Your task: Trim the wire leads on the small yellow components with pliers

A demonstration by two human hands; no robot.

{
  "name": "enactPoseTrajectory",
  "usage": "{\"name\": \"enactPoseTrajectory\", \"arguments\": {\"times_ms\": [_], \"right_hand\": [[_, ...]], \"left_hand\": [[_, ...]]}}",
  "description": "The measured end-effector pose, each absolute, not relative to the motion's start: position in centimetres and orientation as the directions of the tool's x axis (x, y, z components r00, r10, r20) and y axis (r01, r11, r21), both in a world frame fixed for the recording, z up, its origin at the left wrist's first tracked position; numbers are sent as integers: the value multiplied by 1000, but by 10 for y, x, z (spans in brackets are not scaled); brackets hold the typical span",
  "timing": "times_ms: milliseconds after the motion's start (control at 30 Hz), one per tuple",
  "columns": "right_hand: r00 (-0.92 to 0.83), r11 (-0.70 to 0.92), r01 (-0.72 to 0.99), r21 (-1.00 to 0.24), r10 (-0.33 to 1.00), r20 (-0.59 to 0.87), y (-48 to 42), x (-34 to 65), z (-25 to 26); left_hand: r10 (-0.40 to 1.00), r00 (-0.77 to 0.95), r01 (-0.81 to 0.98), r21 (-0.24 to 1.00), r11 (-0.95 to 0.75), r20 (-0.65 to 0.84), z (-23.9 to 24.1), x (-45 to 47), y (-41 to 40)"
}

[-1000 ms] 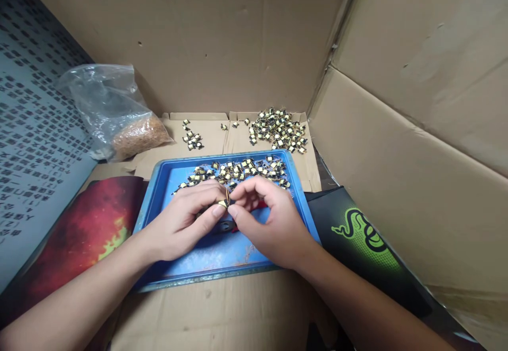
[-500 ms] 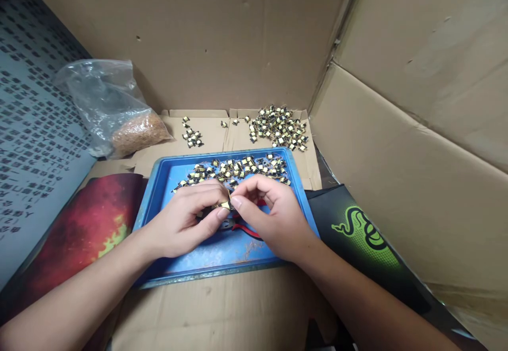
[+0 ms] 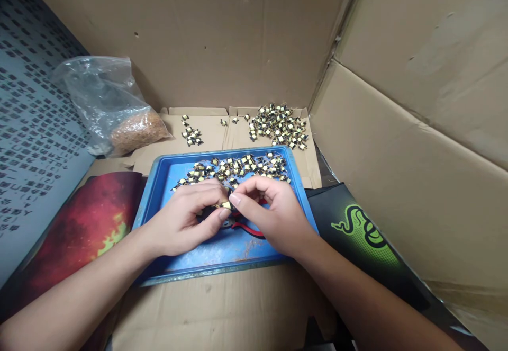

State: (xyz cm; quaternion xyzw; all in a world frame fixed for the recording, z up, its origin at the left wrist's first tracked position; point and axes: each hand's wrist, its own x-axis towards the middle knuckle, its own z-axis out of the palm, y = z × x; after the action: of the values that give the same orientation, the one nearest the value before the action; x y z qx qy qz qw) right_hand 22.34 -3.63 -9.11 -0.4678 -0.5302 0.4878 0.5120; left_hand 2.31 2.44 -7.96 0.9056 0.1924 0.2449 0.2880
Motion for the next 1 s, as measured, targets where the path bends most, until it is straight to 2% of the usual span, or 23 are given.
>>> {"name": "enactPoseTrajectory", "arguments": {"times_ms": [233, 433, 600, 767, 1000], "right_hand": [[-53, 62, -107, -992, 996, 68, -35, 225, -89], [-57, 45, -115, -992, 997, 52, -35, 225, -90], [-65, 55, -51, -997, 996, 58, -35, 227, -91], [-103, 110, -19, -994, 988, 112, -37, 227, -93], [-61, 134, 132, -982, 990, 127, -36, 226, -90]], "left_hand": [[492, 800, 195, 627, -754, 343, -78, 23, 25], [525, 785, 199, 668, -717, 330, -78, 22, 24], [587, 763, 219, 748, -627, 269, -79, 20, 26], [575, 769, 206, 744, -636, 279, -82, 20, 27], [588, 758, 186, 771, -609, 282, -79, 18, 27]]}}
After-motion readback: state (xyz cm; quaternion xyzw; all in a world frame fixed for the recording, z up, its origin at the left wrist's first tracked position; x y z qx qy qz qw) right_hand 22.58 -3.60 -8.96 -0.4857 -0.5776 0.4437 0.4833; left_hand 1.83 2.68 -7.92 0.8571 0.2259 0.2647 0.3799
